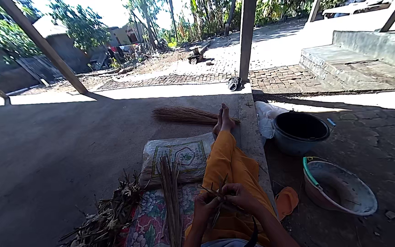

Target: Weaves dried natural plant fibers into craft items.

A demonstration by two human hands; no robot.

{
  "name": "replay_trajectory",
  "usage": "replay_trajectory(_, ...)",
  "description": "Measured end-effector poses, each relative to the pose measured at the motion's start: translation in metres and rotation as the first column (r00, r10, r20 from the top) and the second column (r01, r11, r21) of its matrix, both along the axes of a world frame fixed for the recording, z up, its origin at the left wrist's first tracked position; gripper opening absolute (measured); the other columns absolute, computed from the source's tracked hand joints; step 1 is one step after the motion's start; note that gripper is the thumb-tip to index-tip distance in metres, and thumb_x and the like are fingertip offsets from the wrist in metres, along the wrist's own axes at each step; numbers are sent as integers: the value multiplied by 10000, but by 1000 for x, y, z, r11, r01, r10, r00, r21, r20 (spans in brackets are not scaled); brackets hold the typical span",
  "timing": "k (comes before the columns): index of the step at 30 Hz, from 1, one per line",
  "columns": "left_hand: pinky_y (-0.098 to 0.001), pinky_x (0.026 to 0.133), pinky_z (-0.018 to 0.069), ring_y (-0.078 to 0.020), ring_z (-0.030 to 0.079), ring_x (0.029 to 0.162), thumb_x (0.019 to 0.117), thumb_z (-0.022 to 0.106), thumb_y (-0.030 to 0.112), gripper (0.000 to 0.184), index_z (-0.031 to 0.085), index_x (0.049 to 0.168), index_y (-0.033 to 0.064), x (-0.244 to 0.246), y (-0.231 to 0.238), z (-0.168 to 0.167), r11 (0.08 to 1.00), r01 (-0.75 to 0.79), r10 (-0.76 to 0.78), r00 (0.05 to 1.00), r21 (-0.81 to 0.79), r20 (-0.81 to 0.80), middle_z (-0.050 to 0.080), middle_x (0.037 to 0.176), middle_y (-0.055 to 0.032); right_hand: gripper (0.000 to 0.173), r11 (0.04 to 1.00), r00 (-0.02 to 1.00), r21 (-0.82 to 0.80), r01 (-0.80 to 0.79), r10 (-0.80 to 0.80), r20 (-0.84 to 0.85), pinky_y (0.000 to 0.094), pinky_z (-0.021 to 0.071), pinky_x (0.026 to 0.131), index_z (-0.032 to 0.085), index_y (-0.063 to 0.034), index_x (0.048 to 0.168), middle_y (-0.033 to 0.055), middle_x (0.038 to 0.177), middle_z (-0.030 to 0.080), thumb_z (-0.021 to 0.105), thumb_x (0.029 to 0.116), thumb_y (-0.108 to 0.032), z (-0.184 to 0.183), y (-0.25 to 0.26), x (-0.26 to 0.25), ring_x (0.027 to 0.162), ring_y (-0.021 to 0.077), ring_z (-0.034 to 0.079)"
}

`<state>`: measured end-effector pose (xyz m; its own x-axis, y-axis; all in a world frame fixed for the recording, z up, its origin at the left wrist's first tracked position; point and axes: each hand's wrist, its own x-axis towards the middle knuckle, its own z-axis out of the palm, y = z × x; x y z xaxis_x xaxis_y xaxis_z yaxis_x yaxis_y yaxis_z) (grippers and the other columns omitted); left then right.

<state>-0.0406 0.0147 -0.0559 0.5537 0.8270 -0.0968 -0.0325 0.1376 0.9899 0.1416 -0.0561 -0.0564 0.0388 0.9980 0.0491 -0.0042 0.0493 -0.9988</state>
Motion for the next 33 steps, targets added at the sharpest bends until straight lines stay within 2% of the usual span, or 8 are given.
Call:
replay_trajectory(9, -233, 627, 549, -76, 647, 628, 855, 731, -55, 69, 675, 872, -17, 2, 0, 1, 997, -75, 75, 997, -16, -26, 699, 712, -44, 73, 997, 999, 73, -27, 28, -24, 191, 537, 728, 700, -20, 975, -28, 883, 688, 667, 910, -13, 1, 0, -1, 764, 9, 623)
replay_trajectory(11, -235, 627, 550, -86, 654, 635, 859, 730, -68, 109, 661, 937, -35, 2, 0, 1, 997, -76, 75, 997, -34, -15, 706, 733, -60, 91, 995, 999, 94, -22, 25, -25, 194, 538, 725, 698, -20, 990, -20, 893, 691, 675, 904, -6, 2, 0, -2, 764, 16, 624)
replay_trajectory(14, -262, 707, 589, -117, 710, 716, 855, 731, -85, 310, 641, 1152, -69, 3, -1, 6, 997, -41, 40, 999, -58, -15, 751, 831, -95, 119, 997, 997, 26, 66, -67, 26, 205, 524, 702, 652, -19, 1003, 7, 865, 656, 699, 895, -31, 3, 1, -4, 738, 46, 609)
replay_trajectory(19, -246, 679, 591, -83, 692, 657, 837, 767, -65, 125, 701, 940, -42, 5, -5, 6, 999, -45, 45, 998, 3, -48, 736, 749, -56, 199, 983, 988, -97, 154, -152, 24, 224, 545, 729, 617, -1, 1035, 31, 865, 657, 742, 884, -35, 8, 2, -7, 758, 67, 636)
replay_trajectory(24, -243, 705, 597, -82, 703, 687, 863, 734, -63, 106, 709, 964, -42, 1, -4, 3, 998, 17, -16, 1000, 59, -27, 746, 783, -57, 203, 979, 986, -133, 158, -163, -30, 217, 531, 678, 597, 0, 1033, 13, 780, 645, 733, 882, 0, 8, 2, -7, 677, 57, 616)
replay_trajectory(27, -234, 725, 599, -66, 706, 715, 867, 715, -74, 123, 707, 985, -41, 1, -5, 1, 979, 26, -25, 1000, 203, -4, 749, 807, -44, 200, 968, 979, -160, 195, -203, -33, 216, 533, 675, 600, 7, 1031, 20, 778, 650, 738, 887, -7, 9, 3, -9, 672, 57, 618)
replay_trajectory(30, -207, 778, 586, -31, 702, 762, 852, 730, 0, 94, 752, 943, -8, 1, -3, -11, 857, 18, -13, 1000, 515, -13, 756, 850, -17, 170, 960, 971, -161, 230, -238, -30, 210, 523, 663, 617, 5, 1000, 9, 758, 640, 738, 883, -15, 11, 3, -10, 662, 48, 608)
replay_trajectory(33, -200, 759, 557, -12, 673, 746, 905, 707, 100, 100, 765, 920, 20, 1, 0, -15, 844, 31, 17, 996, 536, -84, 739, 816, 3, 36, 980, 981, -86, 180, -185, -57, 194, 516, 673, 682, -19, 932, -33, 750, 659, 684, 899, -33, 6, 3, -6, 677, 11, 607)
